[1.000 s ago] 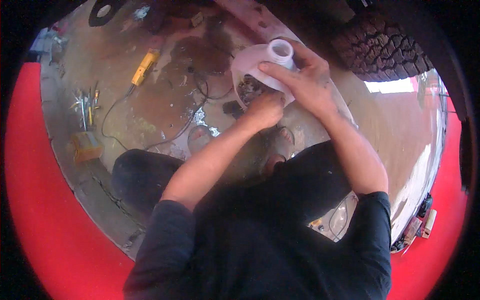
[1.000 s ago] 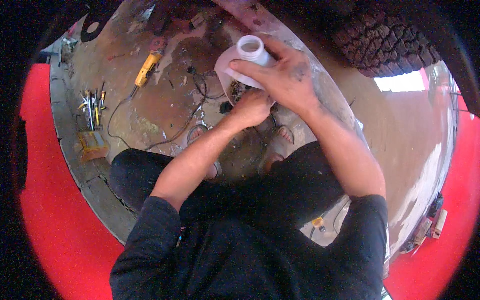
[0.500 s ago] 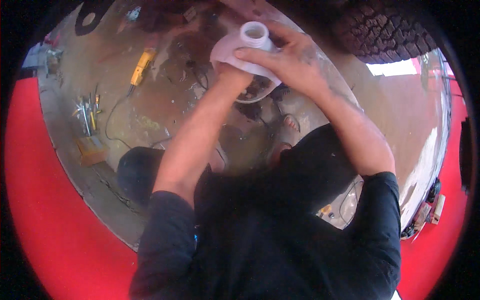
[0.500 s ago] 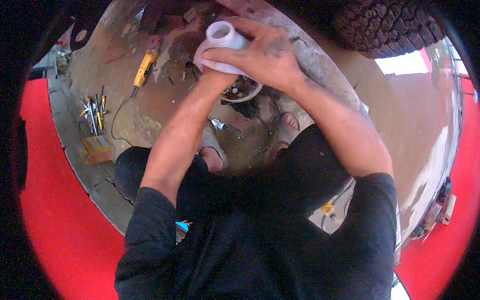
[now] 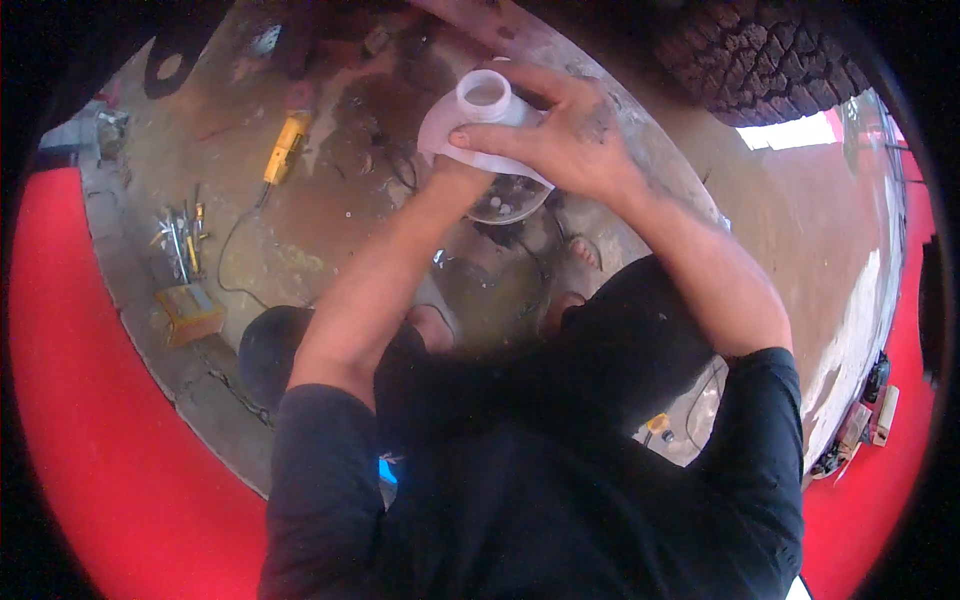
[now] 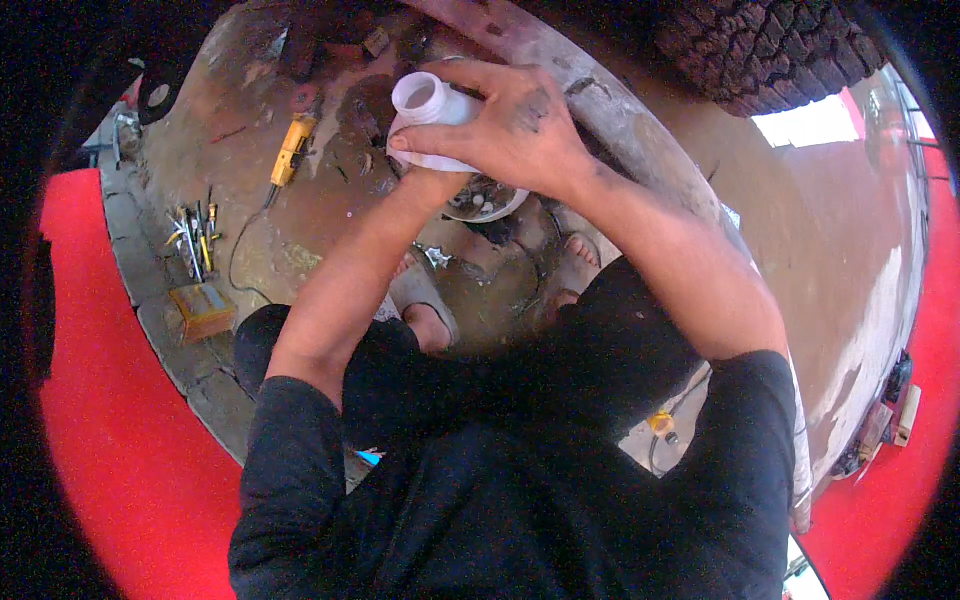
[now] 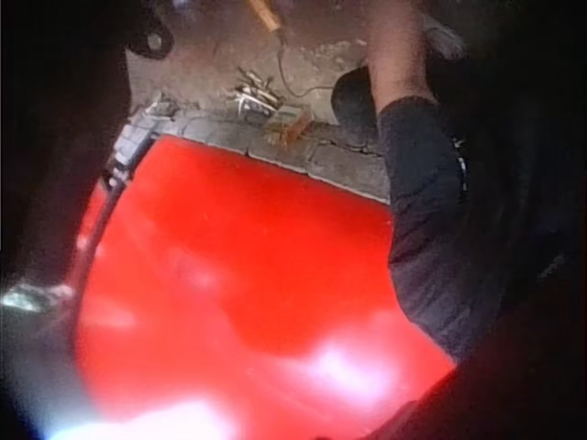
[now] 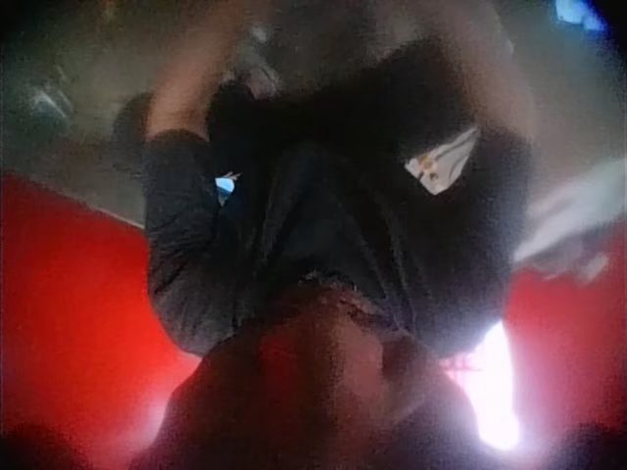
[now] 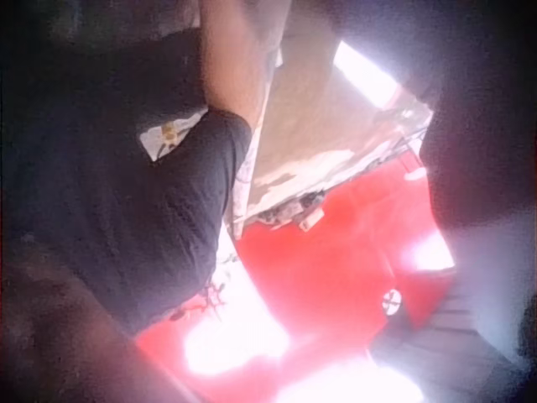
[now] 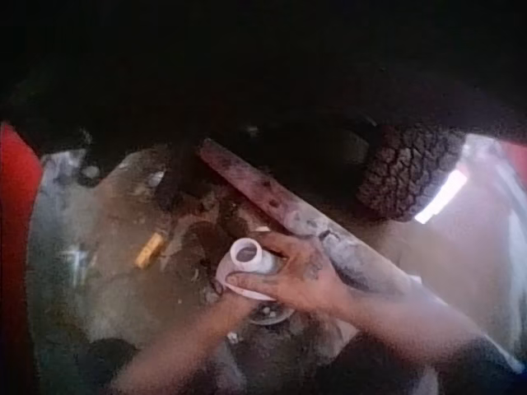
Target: The person searches for and retrieves fasteners from a plastic jug, then installs them onto the vehicle bumper by hand and with a wrench.
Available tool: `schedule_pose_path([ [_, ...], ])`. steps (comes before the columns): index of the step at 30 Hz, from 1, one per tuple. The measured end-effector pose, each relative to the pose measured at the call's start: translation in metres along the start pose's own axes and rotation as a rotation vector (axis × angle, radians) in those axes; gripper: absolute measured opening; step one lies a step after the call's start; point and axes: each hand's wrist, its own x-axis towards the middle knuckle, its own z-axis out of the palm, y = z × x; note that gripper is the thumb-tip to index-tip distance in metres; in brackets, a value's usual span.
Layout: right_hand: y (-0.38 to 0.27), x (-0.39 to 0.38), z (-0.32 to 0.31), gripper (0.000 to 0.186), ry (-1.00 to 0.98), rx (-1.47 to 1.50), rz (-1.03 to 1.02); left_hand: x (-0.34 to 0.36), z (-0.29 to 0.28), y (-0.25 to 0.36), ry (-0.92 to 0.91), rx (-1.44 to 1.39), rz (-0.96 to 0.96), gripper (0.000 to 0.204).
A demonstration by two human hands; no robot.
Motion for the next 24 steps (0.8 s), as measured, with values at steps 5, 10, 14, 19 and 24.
schedule_pose_path([
  [5, 0.003, -0.003, -0.001, 0.065, 0.043, -0.044, -0.098, 0.0, -0.003, 0.0, 0.045, -0.015, -0.037, 0.025],
  [10, -0.004, -0.002, -0.001, 0.062, 0.008, 0.104, 0.015, 0.001, -0.019, 0.012, 0.208, -0.012, -0.058, 0.025],
  [14, -0.005, 0.004, 0.001, 0.052, -0.024, 0.323, 0.139, 0.006, -0.039, 0.02, 0.069, -0.008, -0.024, 0.022],
  [19, -0.002, 0.006, 0.008, 0.047, 0.038, 0.269, 0.119, 0.005, -0.035, 0.013, 0.015, 0.025, 0.003, 0.024],
  [24, -0.002, 0.009, 0.013, 0.046, -0.025, 0.306, 0.135, 0.007, 0.013, -0.021, 0.204, -0.092, -0.02, 0.026],
])
